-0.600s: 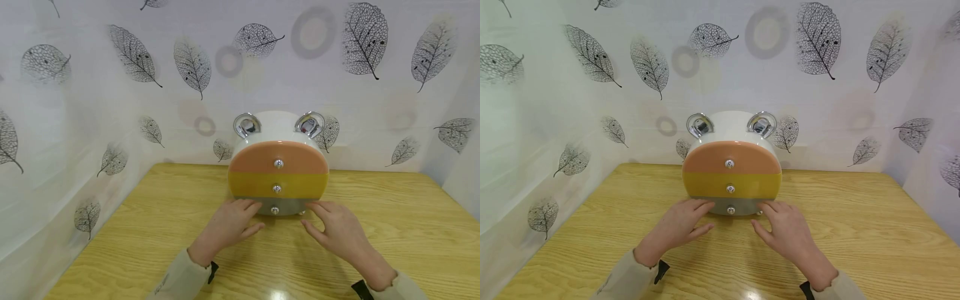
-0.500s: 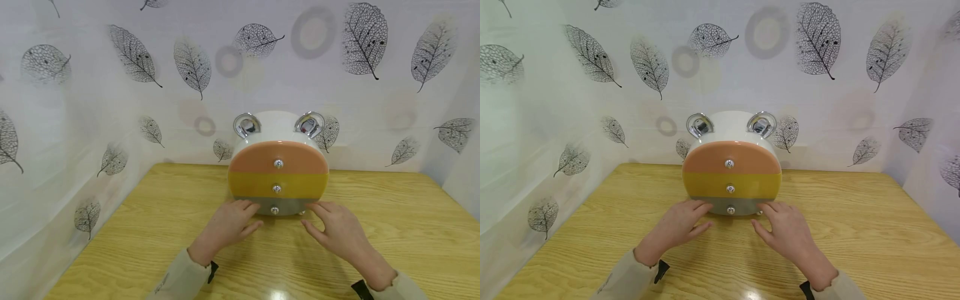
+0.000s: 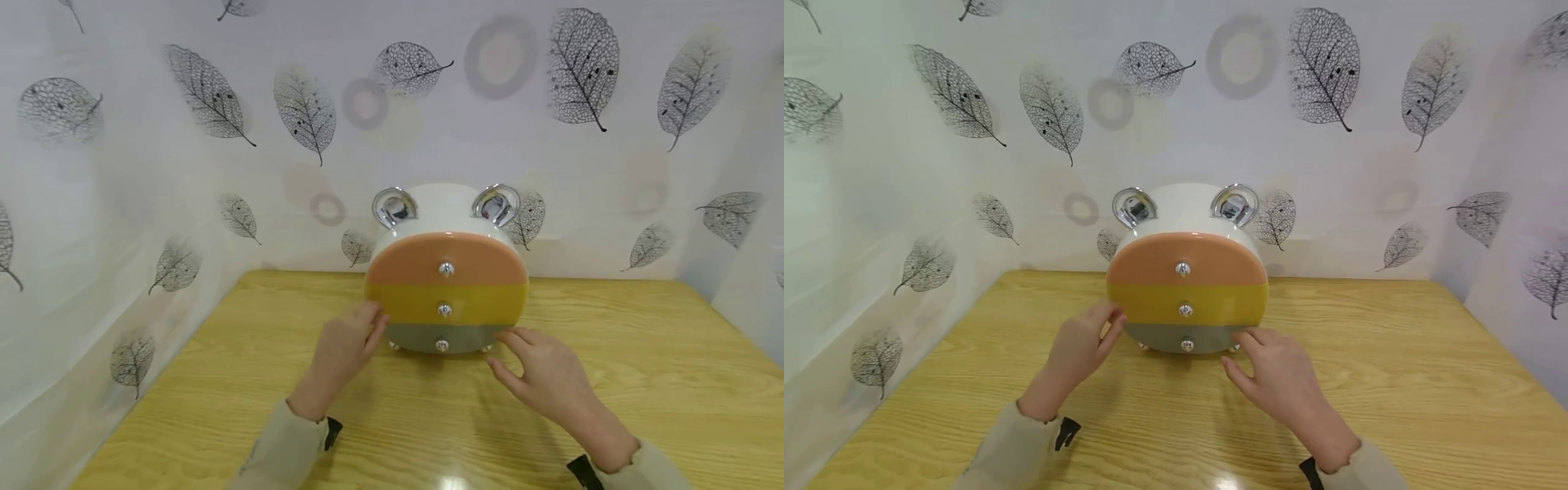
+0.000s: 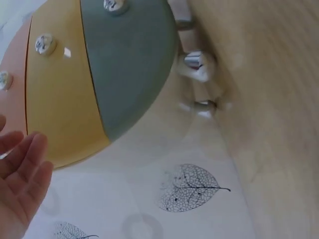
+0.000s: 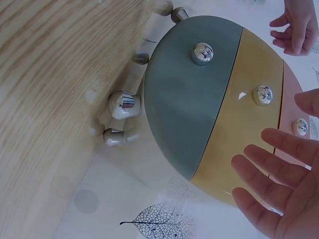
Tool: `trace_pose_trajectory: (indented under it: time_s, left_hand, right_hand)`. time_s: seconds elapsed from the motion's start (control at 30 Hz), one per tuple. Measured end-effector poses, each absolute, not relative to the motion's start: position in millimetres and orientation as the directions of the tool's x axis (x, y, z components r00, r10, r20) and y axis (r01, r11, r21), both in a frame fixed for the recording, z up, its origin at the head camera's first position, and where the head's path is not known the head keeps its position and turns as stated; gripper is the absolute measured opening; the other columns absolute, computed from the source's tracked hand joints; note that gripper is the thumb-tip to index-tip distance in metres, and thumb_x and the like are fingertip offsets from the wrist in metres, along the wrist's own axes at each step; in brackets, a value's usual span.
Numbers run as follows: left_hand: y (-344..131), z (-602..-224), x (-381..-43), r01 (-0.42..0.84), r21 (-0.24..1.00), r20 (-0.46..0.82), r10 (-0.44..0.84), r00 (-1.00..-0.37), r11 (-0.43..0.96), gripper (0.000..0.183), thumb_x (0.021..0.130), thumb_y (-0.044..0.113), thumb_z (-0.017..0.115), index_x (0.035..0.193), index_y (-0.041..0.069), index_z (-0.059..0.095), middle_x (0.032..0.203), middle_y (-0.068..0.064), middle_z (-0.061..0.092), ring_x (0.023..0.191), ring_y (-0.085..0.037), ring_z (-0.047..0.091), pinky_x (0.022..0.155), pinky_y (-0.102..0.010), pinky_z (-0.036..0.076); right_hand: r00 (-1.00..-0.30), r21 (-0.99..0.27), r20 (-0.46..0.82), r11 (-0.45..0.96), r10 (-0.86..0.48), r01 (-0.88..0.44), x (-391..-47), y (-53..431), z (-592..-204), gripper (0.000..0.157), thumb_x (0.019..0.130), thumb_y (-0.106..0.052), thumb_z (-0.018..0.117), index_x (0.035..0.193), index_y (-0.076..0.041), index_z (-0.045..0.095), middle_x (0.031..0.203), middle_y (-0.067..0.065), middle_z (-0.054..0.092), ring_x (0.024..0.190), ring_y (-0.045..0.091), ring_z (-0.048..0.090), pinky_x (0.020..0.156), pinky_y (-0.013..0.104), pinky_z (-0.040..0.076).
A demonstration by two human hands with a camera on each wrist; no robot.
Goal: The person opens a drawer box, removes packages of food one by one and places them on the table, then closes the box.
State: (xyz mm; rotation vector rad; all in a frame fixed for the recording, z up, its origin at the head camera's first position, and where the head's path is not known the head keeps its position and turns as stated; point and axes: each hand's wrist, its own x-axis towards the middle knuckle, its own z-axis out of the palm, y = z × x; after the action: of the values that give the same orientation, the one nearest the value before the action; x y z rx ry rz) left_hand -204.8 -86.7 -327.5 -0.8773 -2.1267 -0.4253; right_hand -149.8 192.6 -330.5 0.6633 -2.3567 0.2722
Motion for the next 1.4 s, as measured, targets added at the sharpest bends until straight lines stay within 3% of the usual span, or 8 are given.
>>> trace_pose_trajectory:
  time_s: [0.13,0.3,0.43,0.6,0.77,0.9,1.13,1.4]
  left_hand:
    - [-89.2,-320.5,-215.8,0.724,0.126,0.853,0.299,-0.429,0.678,0.017,0.086,0.015,0.053,0.086,-0.002,0.057,0.074,-0.009,0.060,0.062,-0.019,0.058,0.051,-0.028,0.049]
    - [-87.6,-312.5,-228.8,0.732,0.284,0.884,0.128,-0.451,0.620,0.015,0.086,0.011,0.052,0.089,-0.003,0.056,0.079,-0.012,0.056,0.070,-0.022,0.055,0.054,-0.031,0.049]
    - [-85.4,-308.3,-239.9,0.722,0.446,0.858,-0.023,-0.513,0.530,0.012,0.086,0.005,0.052,0.088,-0.006,0.055,0.081,-0.015,0.053,0.074,-0.024,0.054,0.055,-0.033,0.051]
    - [-83.0,-305.1,-250.9,0.657,0.644,0.748,-0.141,-0.649,0.392,0.017,0.089,0.007,0.051,0.094,-0.008,0.057,0.093,-0.018,0.055,0.088,-0.027,0.054,0.064,-0.037,0.051]
    - [-79.2,-302.2,-255.9,0.535,0.813,0.574,-0.158,-0.803,0.231,0.023,0.090,0.008,0.051,0.106,-0.006,0.058,0.107,-0.016,0.057,0.102,-0.024,0.052,0.078,-0.036,0.048]
    - [-76.7,-301.2,-257.6,0.444,0.880,0.467,-0.143,-0.872,0.167,0.026,0.090,0.012,0.051,0.111,-0.001,0.059,0.114,-0.012,0.058,0.105,-0.020,0.052,0.087,-0.030,0.044]
    - [-76.4,-302.6,-256.5,0.401,0.905,0.417,-0.111,-0.902,0.138,0.029,0.092,0.016,0.048,0.113,-0.001,0.059,0.113,-0.011,0.059,0.102,-0.020,0.055,0.084,-0.029,0.046]
    - [-77.0,-296.3,-249.3,0.383,0.915,0.396,-0.109,-0.912,0.127,0.029,0.092,0.017,0.048,0.113,0.001,0.059,0.117,-0.011,0.056,0.108,-0.020,0.052,0.087,-0.028,0.044]
  right_hand:
    - [-0.665,-0.024,0.643,0.858,-0.380,-0.514,-150.2,191.5,-330.8,0.030,0.069,-0.027,0.070,0.091,-0.006,0.065,0.088,0.005,0.064,0.075,0.023,0.062,0.059,0.037,0.051]
    - [-0.672,-0.023,0.633,0.858,-0.384,-0.512,-150.2,190.5,-330.6,0.028,0.071,-0.026,0.069,0.090,-0.006,0.065,0.087,0.005,0.064,0.076,0.022,0.061,0.059,0.036,0.051]
    - [-0.679,-0.025,0.626,0.861,-0.383,-0.508,-149.8,190.2,-331.1,0.026,0.072,-0.026,0.068,0.089,-0.007,0.065,0.087,0.004,0.064,0.076,0.021,0.061,0.058,0.035,0.051]
    - [-0.691,-0.031,0.616,0.865,-0.378,-0.502,-150.0,189.6,-332.9,0.027,0.071,-0.027,0.069,0.089,-0.007,0.066,0.088,0.005,0.064,0.076,0.022,0.061,0.059,0.036,0.051]
    - [-0.688,-0.034,0.622,0.864,-0.375,-0.502,-150.8,188.7,-332.4,0.027,0.071,-0.026,0.069,0.088,-0.006,0.066,0.088,0.004,0.063,0.076,0.022,0.061,0.058,0.036,0.051]
    - [-0.685,-0.040,0.629,0.865,-0.368,-0.501,-150.8,188.8,-330.7,0.026,0.070,-0.025,0.070,0.089,-0.007,0.065,0.089,0.004,0.063,0.077,0.021,0.061,0.058,0.036,0.051]
    - [-0.640,-0.040,0.668,0.840,-0.380,-0.540,-154.6,185.7,-325.5,0.026,0.074,-0.027,0.067,0.090,-0.007,0.064,0.089,0.003,0.063,0.072,0.018,0.061,0.053,0.031,0.050]
    - [-0.585,-0.081,0.728,0.803,-0.357,-0.590,-165.9,169.8,-312.0,0.031,0.071,-0.025,0.068,0.093,-0.004,0.063,0.088,0.006,0.062,0.067,0.018,0.060,0.048,0.028,0.048]
